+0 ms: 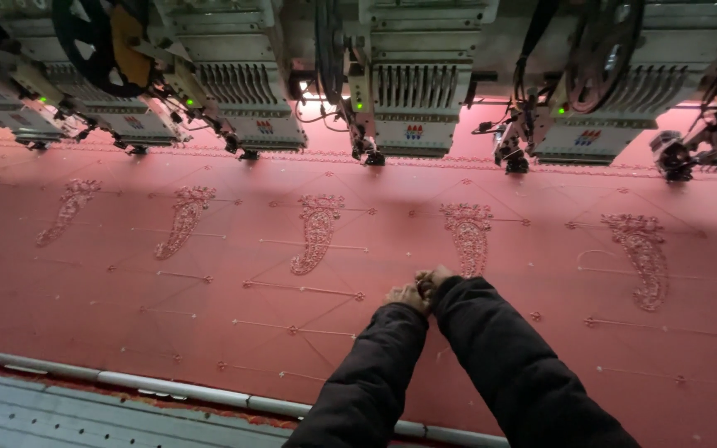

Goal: The person manipulates threads on a multi-head embroidery machine by hand. They guide and pull thin threads across the red fabric while the various sewing heads of the machine are positioned above.

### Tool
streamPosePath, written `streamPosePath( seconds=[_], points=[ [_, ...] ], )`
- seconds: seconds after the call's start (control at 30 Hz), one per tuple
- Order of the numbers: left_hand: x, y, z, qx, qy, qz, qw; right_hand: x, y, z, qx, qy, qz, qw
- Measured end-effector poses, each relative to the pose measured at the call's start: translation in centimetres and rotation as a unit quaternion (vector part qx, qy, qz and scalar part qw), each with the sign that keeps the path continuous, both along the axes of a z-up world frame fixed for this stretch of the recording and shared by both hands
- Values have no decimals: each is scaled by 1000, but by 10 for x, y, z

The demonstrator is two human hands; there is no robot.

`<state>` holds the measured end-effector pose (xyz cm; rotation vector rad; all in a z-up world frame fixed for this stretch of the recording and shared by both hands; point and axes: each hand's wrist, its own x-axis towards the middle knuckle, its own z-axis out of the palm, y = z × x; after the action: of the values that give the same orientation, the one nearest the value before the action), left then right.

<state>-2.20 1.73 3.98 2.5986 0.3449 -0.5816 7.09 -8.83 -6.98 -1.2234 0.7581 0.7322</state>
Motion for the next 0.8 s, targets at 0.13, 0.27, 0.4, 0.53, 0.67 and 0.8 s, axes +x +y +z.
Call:
streamPosePath(
  seconds=[0.13, 0.27, 0.4, 0.53, 0.67, 0.8],
  points=[
    [-21, -15, 26, -36, -20, -42, 998, 10, -34, -78, -48, -2, 54, 997],
    [-38, -47, 49, -90, -44, -97, 990, -46, -84, 49, 91, 26, -23, 995],
    [-4, -100, -61, -123, -46, -98, 987, -63, -161, 80, 180, 13, -58, 982],
    [-6, -101, -65, -223, -7, -46, 974, -63, -239, 105, 178, 6, -134, 975],
    [17, -111, -133, -268, -5, 50, 962, -58, -287, 145, 116, -4, -167, 979],
    [8, -122, -82, -268, 0, 93, 959, -31, -306, 100, 96, 8, -102, 990]
  ],
)
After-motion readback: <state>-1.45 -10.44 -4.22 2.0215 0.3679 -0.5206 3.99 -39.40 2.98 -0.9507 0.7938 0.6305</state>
